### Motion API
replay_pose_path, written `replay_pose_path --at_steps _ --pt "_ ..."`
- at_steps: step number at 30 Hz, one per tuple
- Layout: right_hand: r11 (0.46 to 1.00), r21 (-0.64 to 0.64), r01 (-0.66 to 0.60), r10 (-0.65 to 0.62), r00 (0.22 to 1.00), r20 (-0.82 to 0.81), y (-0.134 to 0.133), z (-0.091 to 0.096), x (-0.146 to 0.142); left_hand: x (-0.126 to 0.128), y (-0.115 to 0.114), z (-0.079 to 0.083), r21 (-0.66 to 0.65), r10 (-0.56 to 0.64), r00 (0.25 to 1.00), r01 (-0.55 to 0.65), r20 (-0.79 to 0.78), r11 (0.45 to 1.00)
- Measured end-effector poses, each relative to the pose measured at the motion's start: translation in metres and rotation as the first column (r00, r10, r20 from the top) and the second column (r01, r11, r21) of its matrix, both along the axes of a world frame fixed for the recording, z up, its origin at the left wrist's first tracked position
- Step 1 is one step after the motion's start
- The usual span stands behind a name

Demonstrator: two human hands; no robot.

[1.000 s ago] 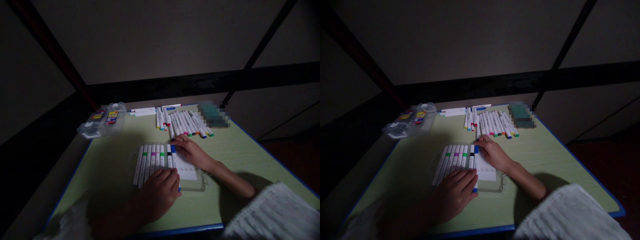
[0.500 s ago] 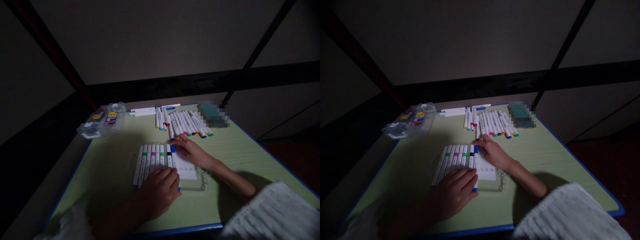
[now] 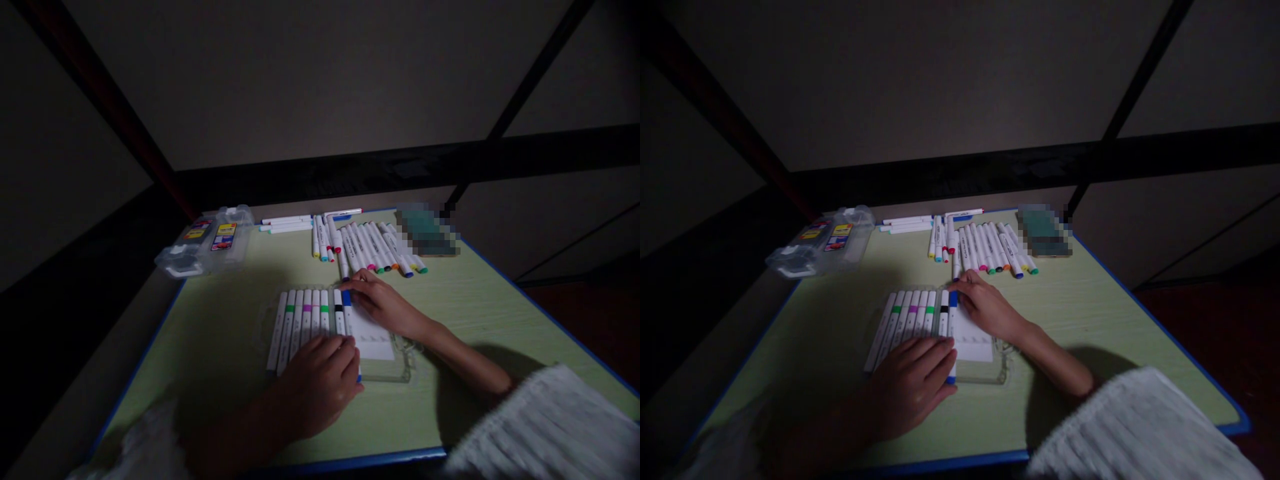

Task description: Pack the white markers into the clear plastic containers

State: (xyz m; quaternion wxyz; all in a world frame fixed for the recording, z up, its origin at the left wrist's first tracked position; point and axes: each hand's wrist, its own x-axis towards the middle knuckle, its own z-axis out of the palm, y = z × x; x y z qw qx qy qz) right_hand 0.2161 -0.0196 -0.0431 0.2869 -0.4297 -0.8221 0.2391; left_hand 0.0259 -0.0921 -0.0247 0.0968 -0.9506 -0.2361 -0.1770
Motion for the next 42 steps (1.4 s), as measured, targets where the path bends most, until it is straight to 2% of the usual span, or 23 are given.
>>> replay_pose_path --at_steps 11,20,26,36,39,42 --pt "1.0 0.012 0.003 -0.002 1.0 -0.01 -0.001 0.001 0.0 0.0 0.0 0.0 -0.029 0.002 0.998 -0.004 -0.056 1.0" --pt "1.0 -0.007 -0.007 0.007 1.0 0.022 -0.003 0.006 -0.001 0.0 0.0 0.0 -0.008 -0.003 1.0 0.003 -0.022 1.0" --pt "1.0 0.017 -0.019 0.019 1.0 0.018 -0.002 0.004 -0.001 0.001 0.0 0.0 -0.035 0.006 0.997 -0.008 -0.072 0.999" --pt "0.999 0.032 -0.025 0.024 0.999 0.042 -0.002 0.001 0.0 0.0 0.0 0.002 -0.035 0.002 0.998 -0.004 -0.061 0.999" --pt "0.999 0.034 -0.023 0.022 0.999 0.046 -0.002 0.002 0.0 0.001 0.001 0.006 -0.078 0.007 0.996 -0.013 -0.087 0.997" --pt "0.999 0.031 -0.018 0.016 0.999 0.043 -0.003 0.005 -0.001 0.003 0.004 0.013 -0.202 0.017 0.994 -0.038 -0.109 0.979"
